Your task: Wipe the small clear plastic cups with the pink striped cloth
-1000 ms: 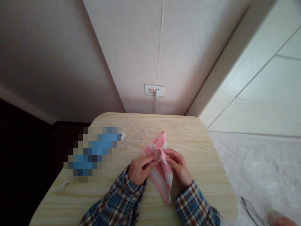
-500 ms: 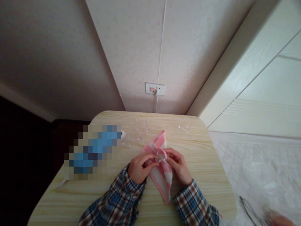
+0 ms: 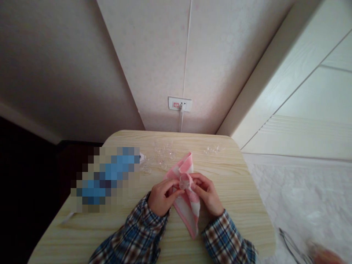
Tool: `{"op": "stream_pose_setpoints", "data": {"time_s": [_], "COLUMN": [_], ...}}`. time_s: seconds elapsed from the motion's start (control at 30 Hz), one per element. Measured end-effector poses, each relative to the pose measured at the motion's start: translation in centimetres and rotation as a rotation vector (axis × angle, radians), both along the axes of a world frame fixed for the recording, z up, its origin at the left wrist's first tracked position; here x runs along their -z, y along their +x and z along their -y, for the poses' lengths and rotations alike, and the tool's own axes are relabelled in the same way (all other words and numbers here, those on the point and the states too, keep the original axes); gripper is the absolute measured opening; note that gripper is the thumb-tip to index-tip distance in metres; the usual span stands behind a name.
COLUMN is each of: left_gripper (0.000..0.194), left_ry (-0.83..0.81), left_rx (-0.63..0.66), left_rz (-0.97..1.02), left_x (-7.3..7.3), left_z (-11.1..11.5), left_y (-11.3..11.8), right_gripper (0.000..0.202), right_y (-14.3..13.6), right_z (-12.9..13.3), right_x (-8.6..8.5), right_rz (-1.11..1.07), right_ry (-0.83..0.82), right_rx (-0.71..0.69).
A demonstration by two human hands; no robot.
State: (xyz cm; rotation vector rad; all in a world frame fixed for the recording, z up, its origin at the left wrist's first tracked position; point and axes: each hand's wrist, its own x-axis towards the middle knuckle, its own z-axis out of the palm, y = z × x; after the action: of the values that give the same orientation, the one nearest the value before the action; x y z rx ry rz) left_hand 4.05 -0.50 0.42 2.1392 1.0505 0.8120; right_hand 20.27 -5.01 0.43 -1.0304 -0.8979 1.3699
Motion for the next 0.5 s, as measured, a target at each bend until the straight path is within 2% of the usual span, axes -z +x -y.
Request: {"op": "stream_pose_setpoints", "data": {"time_s": [0.23,0.5], "left_gripper": [0.017,0.018], "left_ry": [-0.056,-0.076], "left_rx": [0.106,0.074], "left_rz": [0.049,0.024], "left_x": [0.48,0.36], "left_z": [-0.06,-0.07], "left_y": [0.01,0.13], "right_gripper": [0.025,0.023], "right_y": [-0.11,0.03], "right_z": [-0.03,-0.10], "right_x": [-0.28,-0.24], "right_rz": [0.012,-0.018], "right_ry": [0.013,0.037], "right_rx": [0.004,0.006]}}
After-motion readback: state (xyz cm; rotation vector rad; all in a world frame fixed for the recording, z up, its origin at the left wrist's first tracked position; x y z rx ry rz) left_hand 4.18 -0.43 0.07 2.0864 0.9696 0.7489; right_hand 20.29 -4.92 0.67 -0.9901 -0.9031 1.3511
